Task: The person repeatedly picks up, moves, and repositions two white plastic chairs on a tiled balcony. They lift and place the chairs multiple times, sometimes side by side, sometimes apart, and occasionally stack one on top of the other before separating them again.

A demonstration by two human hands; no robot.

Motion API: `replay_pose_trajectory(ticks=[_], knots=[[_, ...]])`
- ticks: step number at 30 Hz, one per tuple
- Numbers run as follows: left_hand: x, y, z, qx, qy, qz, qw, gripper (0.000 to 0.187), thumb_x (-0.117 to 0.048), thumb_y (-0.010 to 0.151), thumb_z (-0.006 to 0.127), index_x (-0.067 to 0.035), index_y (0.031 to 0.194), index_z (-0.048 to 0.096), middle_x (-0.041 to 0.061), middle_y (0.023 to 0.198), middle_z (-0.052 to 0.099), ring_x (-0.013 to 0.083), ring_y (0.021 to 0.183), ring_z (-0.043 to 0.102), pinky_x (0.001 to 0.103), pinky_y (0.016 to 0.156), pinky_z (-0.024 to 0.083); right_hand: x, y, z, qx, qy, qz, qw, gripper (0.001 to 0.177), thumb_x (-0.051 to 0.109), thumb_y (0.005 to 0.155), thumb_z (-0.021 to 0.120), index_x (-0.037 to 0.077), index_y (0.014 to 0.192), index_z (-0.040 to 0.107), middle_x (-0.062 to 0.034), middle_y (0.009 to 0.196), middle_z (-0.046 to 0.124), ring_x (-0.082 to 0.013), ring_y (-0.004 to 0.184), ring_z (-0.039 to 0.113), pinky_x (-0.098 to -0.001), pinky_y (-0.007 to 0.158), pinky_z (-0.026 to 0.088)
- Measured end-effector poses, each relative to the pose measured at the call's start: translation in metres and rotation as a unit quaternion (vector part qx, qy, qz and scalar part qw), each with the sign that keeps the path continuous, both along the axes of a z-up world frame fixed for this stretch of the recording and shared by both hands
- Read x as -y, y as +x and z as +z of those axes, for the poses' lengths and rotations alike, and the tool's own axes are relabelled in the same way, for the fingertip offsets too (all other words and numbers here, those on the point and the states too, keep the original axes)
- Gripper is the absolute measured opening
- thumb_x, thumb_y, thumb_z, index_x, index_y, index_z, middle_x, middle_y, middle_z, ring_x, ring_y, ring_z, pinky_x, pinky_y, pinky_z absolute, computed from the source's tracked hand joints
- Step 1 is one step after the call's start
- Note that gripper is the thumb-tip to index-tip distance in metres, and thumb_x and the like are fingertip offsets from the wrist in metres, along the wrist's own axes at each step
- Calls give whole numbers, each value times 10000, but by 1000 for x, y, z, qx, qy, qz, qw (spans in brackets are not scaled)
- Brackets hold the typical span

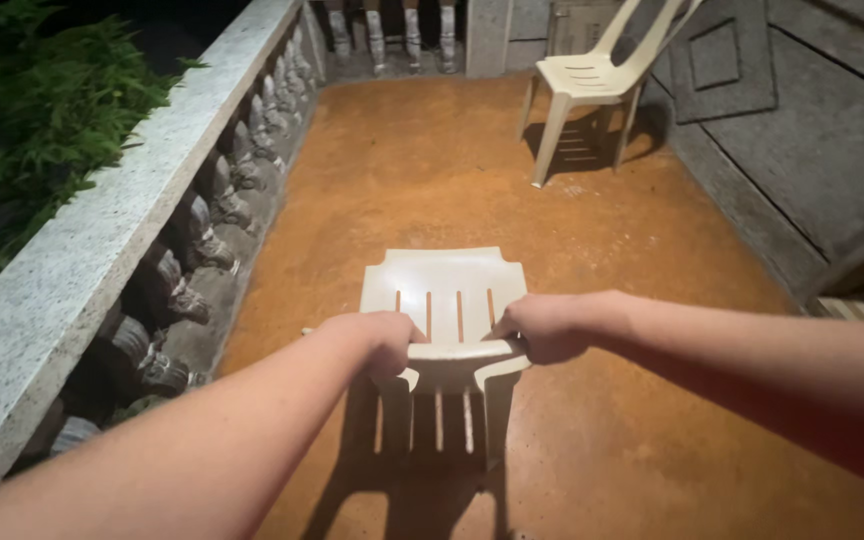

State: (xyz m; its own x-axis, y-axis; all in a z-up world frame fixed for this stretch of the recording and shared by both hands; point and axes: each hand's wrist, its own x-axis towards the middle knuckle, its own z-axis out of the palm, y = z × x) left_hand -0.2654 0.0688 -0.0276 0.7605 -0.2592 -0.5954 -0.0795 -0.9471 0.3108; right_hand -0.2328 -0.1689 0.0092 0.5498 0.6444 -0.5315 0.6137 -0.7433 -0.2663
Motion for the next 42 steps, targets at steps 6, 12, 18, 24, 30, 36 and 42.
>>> replay_pose_trajectory(ticks=[6, 12, 18, 24, 30, 36, 42], knots=[[-5, -2, -13, 59, -32, 20, 998, 634, 85, 770, 549, -271, 1254, 751, 74, 1159, 771, 222, 1069, 719, 343, 913, 578, 3, -7, -9, 46, 14, -3, 999, 441, 6, 817, 581, 185, 1182, 751, -130, 1029, 769, -313, 1007, 709, -405, 853, 543], [-5, -7, -25, 19, -37, 42, 998, 604, 57, 789, 543, -275, 1235, 778, 34, 1160, 760, 204, 1065, 692, 336, 905, 560, 13, -8, -13, 24, 28, 56, 998, 441, 33, 825, 584, 210, 1202, 731, -125, 1019, 756, -315, 968, 702, -406, 835, 538], [5, -13, -35, -25, -58, 80, 995, 650, 77, 741, 549, -274, 1238, 776, 14, 1116, 788, 162, 995, 717, 316, 835, 587, 30, -8, -27, 37, 36, 94, 994, 417, 26, 788, 596, 186, 1135, 762, -118, 997, 769, -287, 942, 726, -396, 827, 555], [19, -31, -38, -18, -48, 124, 991, 642, 76, 740, 559, -274, 1233, 776, 24, 1097, 795, 180, 978, 724, 322, 824, 587, 44, -15, -22, 46, 11, 111, 993, 462, -5, 771, 585, 213, 1136, 765, -120, 981, 779, -289, 927, 724, -398, 812, 553], [39, -73, -43, -25, -70, 145, 987, 656, 88, 736, 518, -254, 1228, 784, 37, 1092, 792, 183, 976, 722, 331, 830, 594, 53, -48, -14, 28, 23, 128, 991, 386, 49, 803, 625, 205, 1125, 770, -118, 1001, 773, -279, 935, 727, -389, 813, 556], [53, -92, -36, -13, -76, 135, 988, 670, 112, 726, 524, -244, 1226, 790, 49, 1120, 792, 189, 1012, 732, 304, 860, 591, 46, -80, -9, 57, -65, 118, 989, 310, 76, 772, 702, 121, 1078, 720, -123, 1025, 743, -322, 1021, 689, -412, 868, 550], [53, -100, -20, -28, -45, 140, 989, 656, 90, 763, 545, -269, 1270, 755, 50, 1139, 772, 196, 1001, 725, 327, 833, 604, 41, -93, -11, 85, -44, 127, 987, 319, 11, 773, 635, 122, 1061, 715, -127, 1009, 747, -343, 1018, 695, -444, 872, 550]])
